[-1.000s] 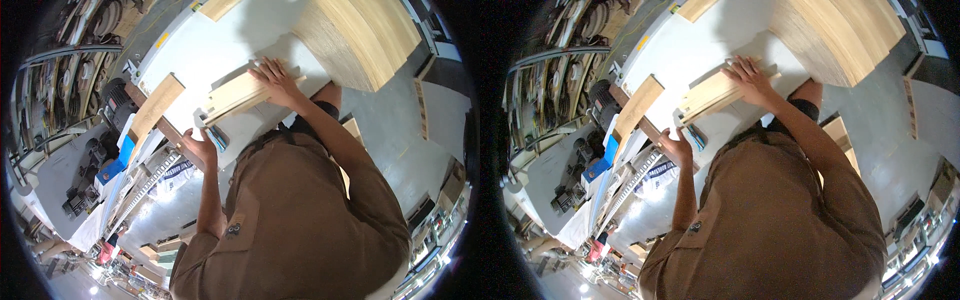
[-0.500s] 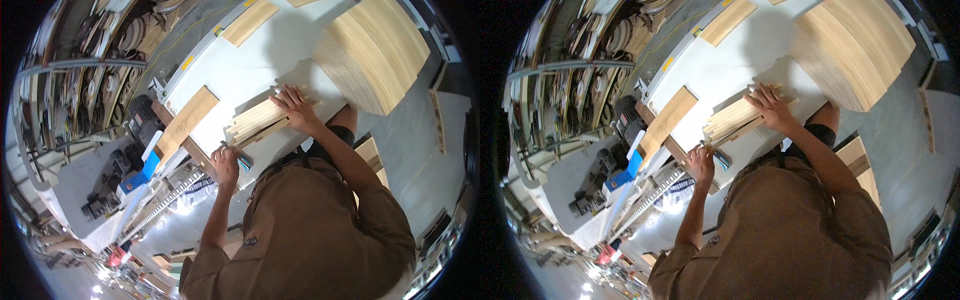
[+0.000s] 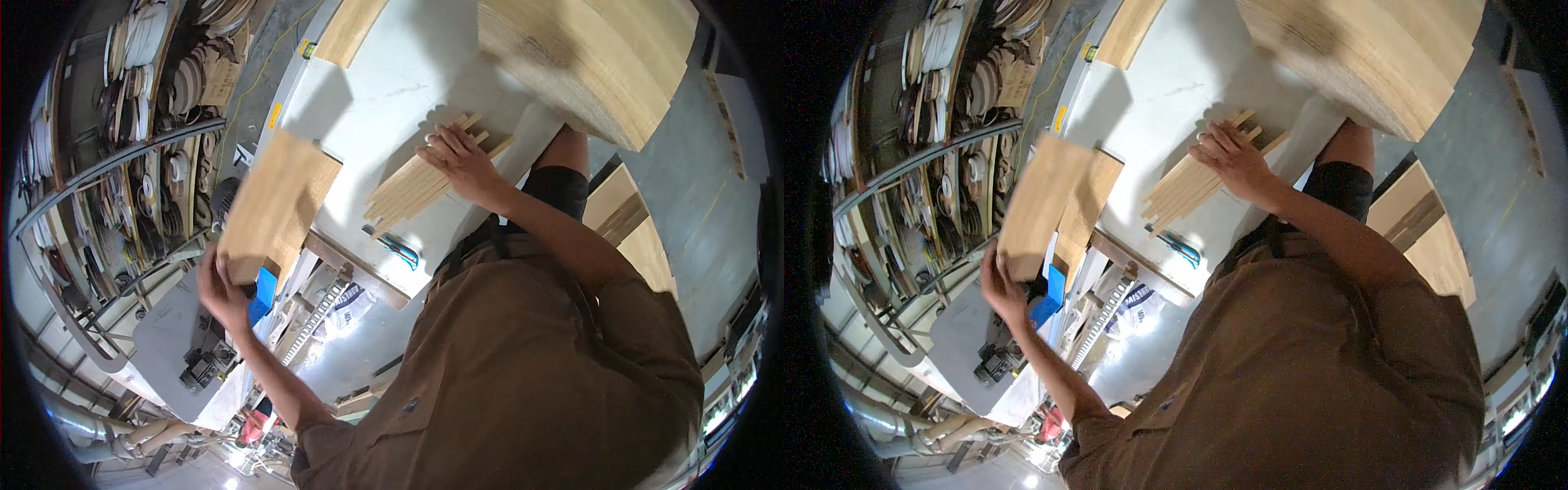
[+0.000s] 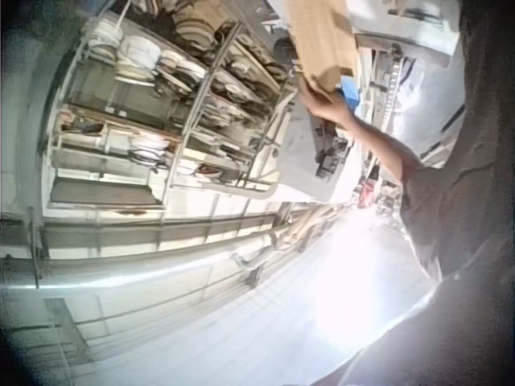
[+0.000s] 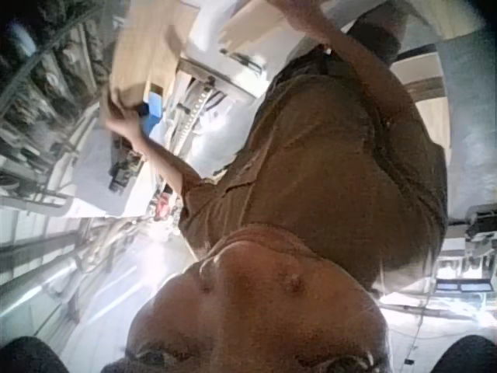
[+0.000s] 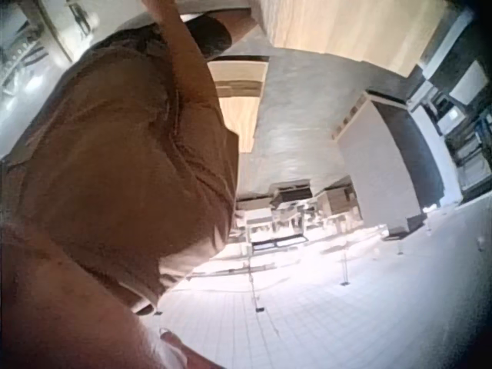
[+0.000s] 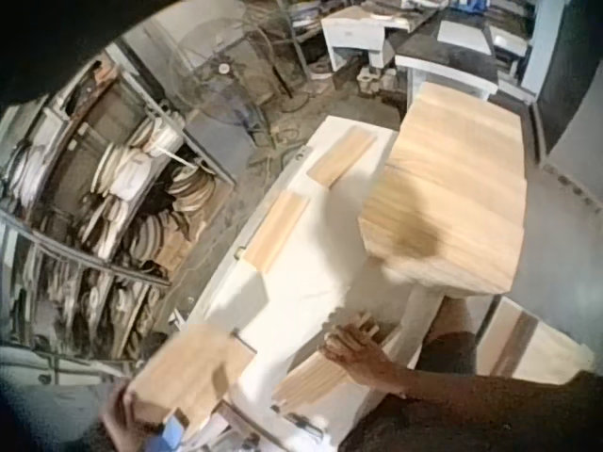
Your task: The recorder is inspecting, stacking, and marking small wooden blocks at a workbench in a furniture factory.
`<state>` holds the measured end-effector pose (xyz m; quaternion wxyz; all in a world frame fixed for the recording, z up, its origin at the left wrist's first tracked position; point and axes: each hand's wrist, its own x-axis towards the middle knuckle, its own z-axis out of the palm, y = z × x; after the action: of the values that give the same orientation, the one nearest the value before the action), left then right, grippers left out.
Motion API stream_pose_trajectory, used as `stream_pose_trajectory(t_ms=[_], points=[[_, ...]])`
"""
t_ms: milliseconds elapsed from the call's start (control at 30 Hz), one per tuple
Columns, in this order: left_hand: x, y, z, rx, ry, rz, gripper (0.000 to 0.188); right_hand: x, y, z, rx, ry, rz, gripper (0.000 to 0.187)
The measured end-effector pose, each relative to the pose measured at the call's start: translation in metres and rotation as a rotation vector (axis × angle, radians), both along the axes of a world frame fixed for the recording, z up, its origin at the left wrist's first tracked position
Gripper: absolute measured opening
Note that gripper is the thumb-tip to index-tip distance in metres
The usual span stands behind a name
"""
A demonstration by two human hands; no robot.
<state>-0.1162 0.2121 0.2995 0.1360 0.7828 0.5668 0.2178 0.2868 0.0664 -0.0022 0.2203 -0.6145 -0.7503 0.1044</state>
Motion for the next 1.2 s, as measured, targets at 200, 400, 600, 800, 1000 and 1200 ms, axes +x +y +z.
stream_pose_trajectory(t_ms=[200, 400, 600, 800, 1000, 1200], points=[[0.096, 0.14, -0.202, -0.502, -0.814, 0.121, 0.03, 0.002, 0.004, 0.019, -0.049, -0.076, 0.003, 0.059], [0.214, 0.288, -0.358, -0.321, -0.644, -0.07, 0.028, 0.002, 0.004, 0.024, -0.177, -0.076, 0.041, 0.066], [0.261, 0.286, -0.368, 0.09, 0.404, 0.142, 0.039, 0.008, -0.013, 0.01, -0.312, -0.187, 0.006, 0.074], [0.115, 0.208, -0.325, -0.161, 0.399, -0.16, 0.052, 0.001, 0.0, 0.012, -0.202, -0.19, 0.014, 0.071], [-0.029, 0.115, -0.311, -0.495, 0.83, 0.075, 0.086, 0.008, 0.0, 0.018, -0.214, -0.069, 0.04, 0.078], [-0.043, 0.11, -0.314, -0.579, 0.277, 0.136, 0.062, 0.003, 0.009, 0.018, -0.13, -0.053, 0.083, 0.083]])
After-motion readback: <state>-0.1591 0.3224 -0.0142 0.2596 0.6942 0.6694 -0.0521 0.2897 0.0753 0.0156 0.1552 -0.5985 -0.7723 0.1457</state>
